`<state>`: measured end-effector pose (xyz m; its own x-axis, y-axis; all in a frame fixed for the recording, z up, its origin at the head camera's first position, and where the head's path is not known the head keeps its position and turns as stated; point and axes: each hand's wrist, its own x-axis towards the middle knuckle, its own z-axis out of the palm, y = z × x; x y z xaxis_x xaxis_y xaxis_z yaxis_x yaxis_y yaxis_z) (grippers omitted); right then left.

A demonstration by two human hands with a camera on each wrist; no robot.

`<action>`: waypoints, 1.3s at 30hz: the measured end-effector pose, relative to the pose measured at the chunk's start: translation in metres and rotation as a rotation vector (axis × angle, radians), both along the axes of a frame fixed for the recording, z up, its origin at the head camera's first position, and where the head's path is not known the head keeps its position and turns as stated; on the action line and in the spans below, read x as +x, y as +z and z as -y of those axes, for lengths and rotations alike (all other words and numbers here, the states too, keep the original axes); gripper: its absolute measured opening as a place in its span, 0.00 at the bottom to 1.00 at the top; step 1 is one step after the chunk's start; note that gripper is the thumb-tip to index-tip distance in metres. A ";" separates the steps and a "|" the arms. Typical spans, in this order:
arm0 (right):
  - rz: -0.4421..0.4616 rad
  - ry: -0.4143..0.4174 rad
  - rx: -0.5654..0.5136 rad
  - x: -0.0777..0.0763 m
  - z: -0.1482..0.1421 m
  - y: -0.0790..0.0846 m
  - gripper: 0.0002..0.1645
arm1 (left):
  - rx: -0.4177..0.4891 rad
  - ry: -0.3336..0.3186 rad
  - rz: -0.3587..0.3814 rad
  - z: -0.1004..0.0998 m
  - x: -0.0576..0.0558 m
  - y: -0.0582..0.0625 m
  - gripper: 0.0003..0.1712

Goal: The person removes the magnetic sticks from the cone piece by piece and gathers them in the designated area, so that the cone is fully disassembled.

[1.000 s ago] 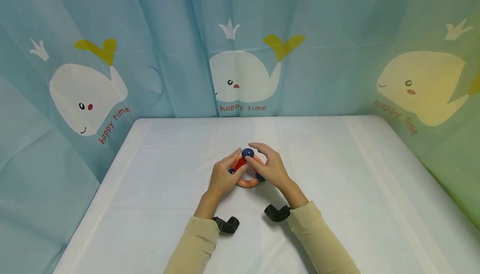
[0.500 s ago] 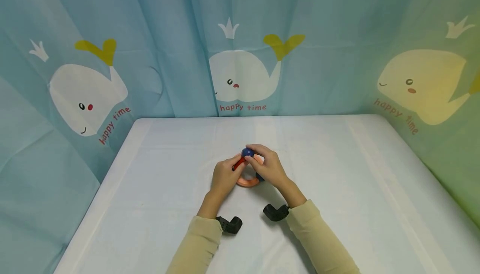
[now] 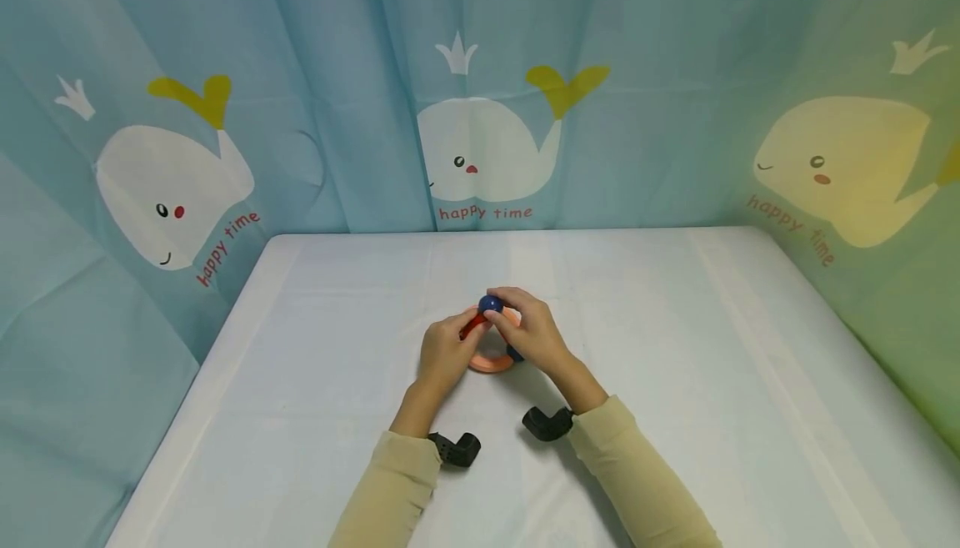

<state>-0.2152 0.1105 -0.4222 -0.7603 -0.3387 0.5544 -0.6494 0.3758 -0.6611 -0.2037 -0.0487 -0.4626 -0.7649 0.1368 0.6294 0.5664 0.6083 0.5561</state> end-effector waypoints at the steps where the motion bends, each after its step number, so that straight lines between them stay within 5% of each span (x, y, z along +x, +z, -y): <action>1: 0.001 -0.001 0.003 0.000 0.001 0.000 0.18 | 0.008 0.000 0.002 0.001 0.000 0.000 0.17; 19: 0.011 -0.050 0.031 0.001 0.006 0.001 0.18 | 0.101 -0.021 -0.046 0.010 0.004 -0.003 0.18; 30: 0.137 -0.118 -0.010 0.003 0.004 0.005 0.20 | 0.140 -0.094 0.064 0.020 -0.005 -0.001 0.14; 39: 0.183 -0.149 -0.019 0.015 0.004 0.014 0.19 | 0.194 -0.253 0.149 0.030 -0.007 -0.002 0.16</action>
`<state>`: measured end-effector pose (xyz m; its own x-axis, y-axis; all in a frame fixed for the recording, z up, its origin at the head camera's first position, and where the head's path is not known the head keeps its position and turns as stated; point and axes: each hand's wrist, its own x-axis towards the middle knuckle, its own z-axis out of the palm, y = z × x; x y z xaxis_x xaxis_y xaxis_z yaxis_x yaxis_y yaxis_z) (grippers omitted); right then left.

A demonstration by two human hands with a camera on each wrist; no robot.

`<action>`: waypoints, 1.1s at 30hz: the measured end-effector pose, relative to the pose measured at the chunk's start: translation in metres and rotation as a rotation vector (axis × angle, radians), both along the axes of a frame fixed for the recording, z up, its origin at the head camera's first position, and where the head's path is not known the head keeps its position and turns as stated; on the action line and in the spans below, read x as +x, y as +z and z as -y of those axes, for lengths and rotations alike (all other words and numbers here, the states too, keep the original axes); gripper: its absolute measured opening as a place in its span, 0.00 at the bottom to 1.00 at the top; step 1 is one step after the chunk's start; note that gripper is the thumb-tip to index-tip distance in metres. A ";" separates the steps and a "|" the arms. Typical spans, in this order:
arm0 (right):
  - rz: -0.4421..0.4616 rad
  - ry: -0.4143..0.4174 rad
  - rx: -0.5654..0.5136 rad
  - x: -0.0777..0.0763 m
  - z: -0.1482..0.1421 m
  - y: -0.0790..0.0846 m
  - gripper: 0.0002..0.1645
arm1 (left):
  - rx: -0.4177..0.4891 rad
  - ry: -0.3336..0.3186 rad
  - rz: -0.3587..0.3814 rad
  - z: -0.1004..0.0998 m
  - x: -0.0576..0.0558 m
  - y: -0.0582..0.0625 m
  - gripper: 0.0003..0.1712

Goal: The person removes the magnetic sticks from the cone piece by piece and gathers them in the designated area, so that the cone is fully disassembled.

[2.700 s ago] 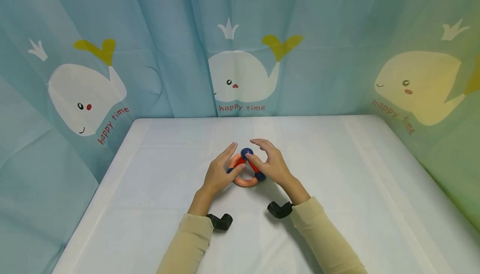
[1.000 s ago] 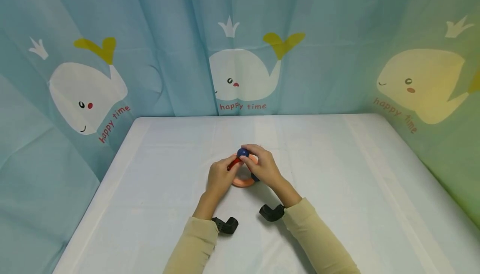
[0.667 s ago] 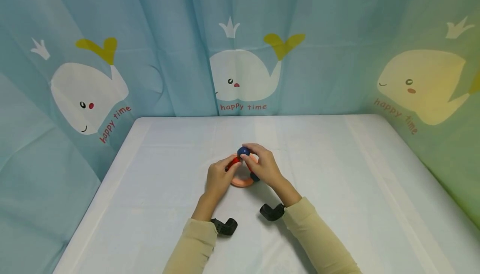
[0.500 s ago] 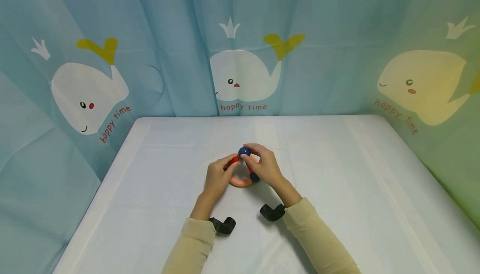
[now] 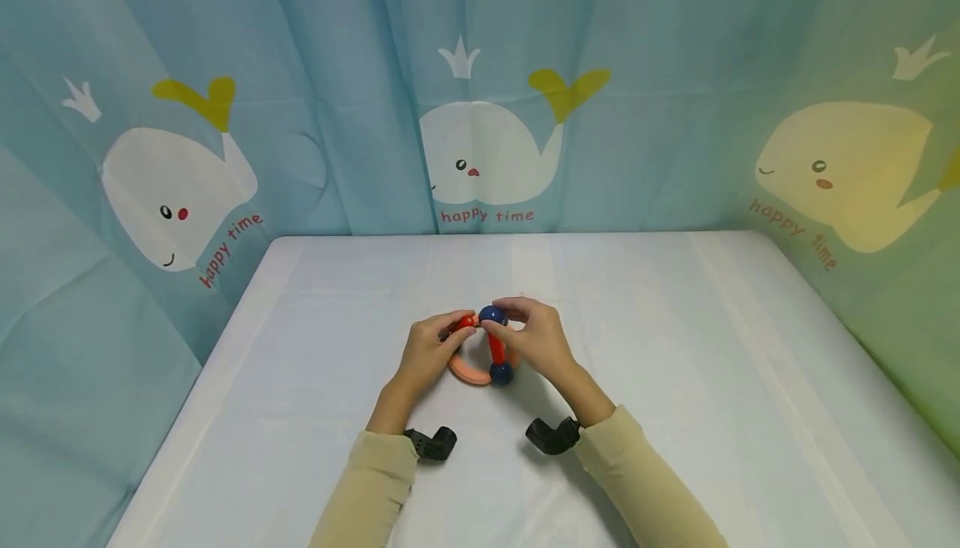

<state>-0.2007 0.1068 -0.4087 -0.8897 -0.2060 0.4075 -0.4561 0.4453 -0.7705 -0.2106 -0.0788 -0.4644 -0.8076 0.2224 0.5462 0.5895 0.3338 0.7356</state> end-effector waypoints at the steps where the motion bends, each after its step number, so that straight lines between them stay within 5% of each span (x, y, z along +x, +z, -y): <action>1: 0.005 -0.002 0.000 0.001 0.000 0.000 0.18 | 0.002 -0.007 0.004 0.001 0.000 0.000 0.16; 12: 0.112 -0.013 0.018 0.015 -0.001 0.008 0.20 | -0.057 0.024 0.031 0.005 0.005 0.001 0.19; 20: 0.180 0.077 -0.017 0.009 -0.015 0.010 0.24 | -0.078 0.082 -0.152 0.012 0.017 0.006 0.22; 24: 0.194 0.158 -0.086 0.002 -0.022 0.009 0.21 | -0.048 0.061 -0.198 0.012 0.024 0.012 0.20; 33: 0.178 0.295 -0.097 0.010 -0.017 0.027 0.20 | -0.157 0.068 0.053 -0.008 0.035 0.019 0.20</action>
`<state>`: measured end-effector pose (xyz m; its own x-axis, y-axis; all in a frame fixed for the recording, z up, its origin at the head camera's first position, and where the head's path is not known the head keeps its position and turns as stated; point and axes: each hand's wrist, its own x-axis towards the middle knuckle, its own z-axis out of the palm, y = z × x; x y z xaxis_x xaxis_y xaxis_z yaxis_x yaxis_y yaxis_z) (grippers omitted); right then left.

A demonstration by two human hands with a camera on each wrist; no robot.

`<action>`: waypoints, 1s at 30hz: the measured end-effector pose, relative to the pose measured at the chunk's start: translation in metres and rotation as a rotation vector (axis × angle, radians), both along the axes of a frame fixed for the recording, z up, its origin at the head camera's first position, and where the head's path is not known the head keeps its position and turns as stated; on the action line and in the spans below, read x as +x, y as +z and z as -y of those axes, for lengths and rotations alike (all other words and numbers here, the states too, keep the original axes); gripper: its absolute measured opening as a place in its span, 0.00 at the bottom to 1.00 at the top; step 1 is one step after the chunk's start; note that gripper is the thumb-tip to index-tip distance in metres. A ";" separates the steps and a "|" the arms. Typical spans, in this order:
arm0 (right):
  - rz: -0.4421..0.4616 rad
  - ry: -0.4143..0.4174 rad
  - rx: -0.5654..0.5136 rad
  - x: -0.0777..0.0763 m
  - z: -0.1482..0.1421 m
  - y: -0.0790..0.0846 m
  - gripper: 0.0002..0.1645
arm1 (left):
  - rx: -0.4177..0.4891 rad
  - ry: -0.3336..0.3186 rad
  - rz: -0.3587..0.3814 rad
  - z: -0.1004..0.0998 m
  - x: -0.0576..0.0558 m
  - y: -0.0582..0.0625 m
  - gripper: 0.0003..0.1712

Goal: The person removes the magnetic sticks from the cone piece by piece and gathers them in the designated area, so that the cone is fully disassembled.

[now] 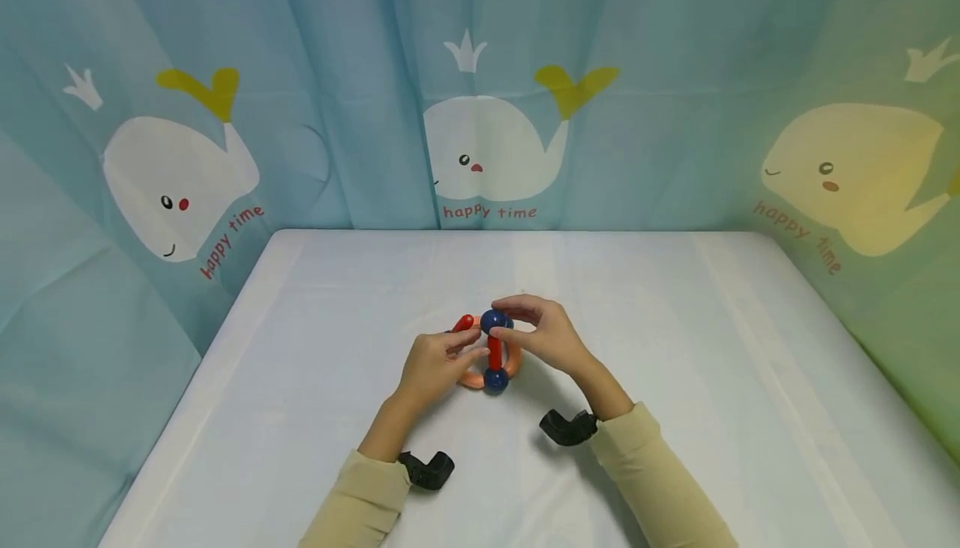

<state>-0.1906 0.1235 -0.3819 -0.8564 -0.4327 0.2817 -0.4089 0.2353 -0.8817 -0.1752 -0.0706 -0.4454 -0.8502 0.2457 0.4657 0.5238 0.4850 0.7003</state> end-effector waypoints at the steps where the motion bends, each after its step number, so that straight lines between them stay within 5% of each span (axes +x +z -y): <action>1: -0.014 -0.003 0.007 -0.001 0.001 -0.003 0.20 | -0.015 0.011 0.005 -0.003 0.000 -0.001 0.21; 6: -0.083 -0.027 0.048 -0.010 0.002 -0.022 0.21 | -0.008 0.063 0.015 -0.015 0.000 -0.007 0.20; 14: -0.178 -0.062 0.085 -0.014 0.004 -0.025 0.20 | 0.211 0.060 0.143 -0.030 0.002 -0.006 0.12; 22: -0.158 -0.108 0.094 0.000 0.010 0.007 0.18 | 0.211 0.076 0.088 -0.037 0.003 -0.005 0.15; 30: -0.089 -0.120 0.037 -0.020 0.006 -0.005 0.18 | 0.208 0.069 0.034 -0.046 -0.002 -0.005 0.14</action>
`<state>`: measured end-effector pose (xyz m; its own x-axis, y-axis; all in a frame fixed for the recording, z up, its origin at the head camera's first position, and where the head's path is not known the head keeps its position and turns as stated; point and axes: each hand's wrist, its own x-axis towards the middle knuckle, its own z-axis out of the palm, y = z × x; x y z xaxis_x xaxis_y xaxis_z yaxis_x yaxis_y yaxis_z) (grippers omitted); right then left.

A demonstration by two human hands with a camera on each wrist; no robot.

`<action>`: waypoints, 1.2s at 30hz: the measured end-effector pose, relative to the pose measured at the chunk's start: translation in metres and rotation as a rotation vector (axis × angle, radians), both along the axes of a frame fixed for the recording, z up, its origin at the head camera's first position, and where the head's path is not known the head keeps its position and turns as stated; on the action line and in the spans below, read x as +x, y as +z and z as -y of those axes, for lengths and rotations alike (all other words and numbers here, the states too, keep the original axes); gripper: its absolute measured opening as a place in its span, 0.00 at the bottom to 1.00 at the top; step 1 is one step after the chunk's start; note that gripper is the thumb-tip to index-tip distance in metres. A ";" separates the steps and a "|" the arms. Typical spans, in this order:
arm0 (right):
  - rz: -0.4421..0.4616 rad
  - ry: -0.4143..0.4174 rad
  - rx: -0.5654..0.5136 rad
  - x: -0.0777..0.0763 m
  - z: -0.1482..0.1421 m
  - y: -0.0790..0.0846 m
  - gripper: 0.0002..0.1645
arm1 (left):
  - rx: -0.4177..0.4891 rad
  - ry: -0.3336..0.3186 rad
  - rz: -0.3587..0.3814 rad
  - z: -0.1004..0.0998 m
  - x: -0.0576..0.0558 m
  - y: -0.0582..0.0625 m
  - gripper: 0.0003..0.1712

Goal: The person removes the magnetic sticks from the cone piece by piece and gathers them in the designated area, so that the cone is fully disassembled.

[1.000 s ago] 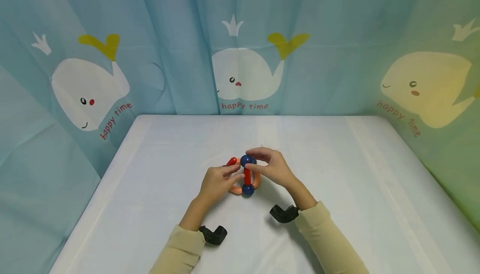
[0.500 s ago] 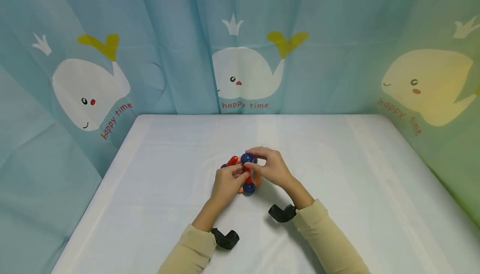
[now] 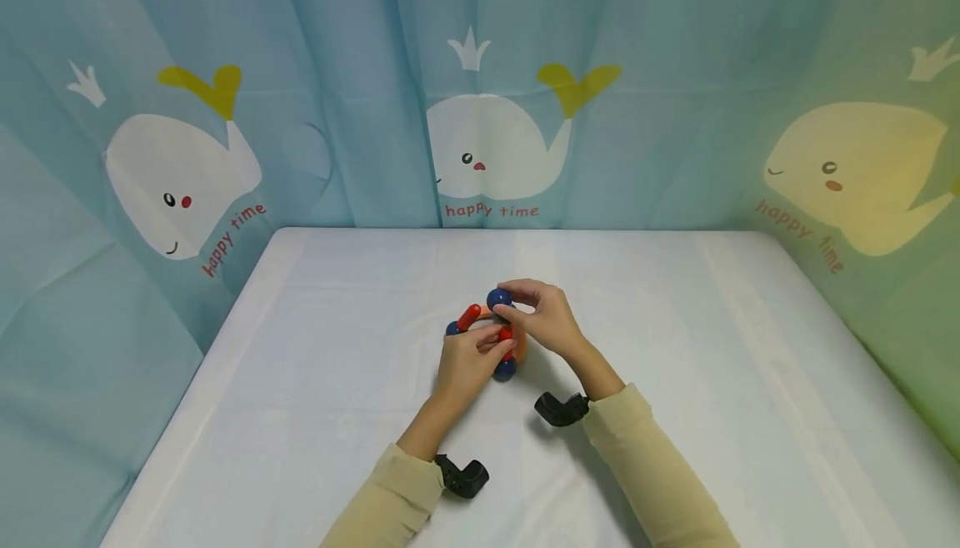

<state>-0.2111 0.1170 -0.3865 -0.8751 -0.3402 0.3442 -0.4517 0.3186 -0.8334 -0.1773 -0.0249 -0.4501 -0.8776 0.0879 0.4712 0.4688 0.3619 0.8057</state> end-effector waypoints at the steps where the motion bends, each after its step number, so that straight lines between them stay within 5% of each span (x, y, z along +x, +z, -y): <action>1: 0.008 0.000 -0.003 -0.005 -0.001 -0.005 0.18 | -0.001 0.004 -0.001 -0.001 -0.001 0.000 0.14; 6: 0.039 0.018 -0.038 -0.022 -0.008 -0.020 0.20 | -0.025 0.035 -0.021 -0.005 -0.004 -0.001 0.15; 10: 0.093 0.035 -0.075 -0.022 -0.010 -0.008 0.21 | -0.133 0.076 -0.082 -0.004 -0.006 0.001 0.18; 13: 0.123 0.035 -0.076 -0.024 -0.012 -0.007 0.22 | -0.165 0.123 -0.220 0.001 -0.009 0.001 0.20; 18: 0.139 0.023 -0.085 -0.032 -0.014 -0.020 0.22 | -0.050 0.169 -0.436 0.014 -0.026 0.001 0.25; 22: 0.154 0.027 -0.089 -0.030 -0.013 -0.015 0.22 | -0.072 0.110 -0.302 0.018 -0.045 0.001 0.29; 27: 0.170 0.048 -0.117 -0.018 -0.010 0.000 0.21 | -0.131 -0.006 -0.089 0.014 -0.061 0.002 0.20; 36: 0.158 0.047 -0.105 -0.017 -0.012 0.006 0.20 | -0.039 -0.033 0.011 0.006 -0.069 0.004 0.10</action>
<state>-0.2276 0.1287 -0.3801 -0.9050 -0.3515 0.2396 -0.3250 0.2078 -0.9226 -0.2467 -0.0305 -0.4465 -0.8792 0.1349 0.4570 0.4720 0.3781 0.7964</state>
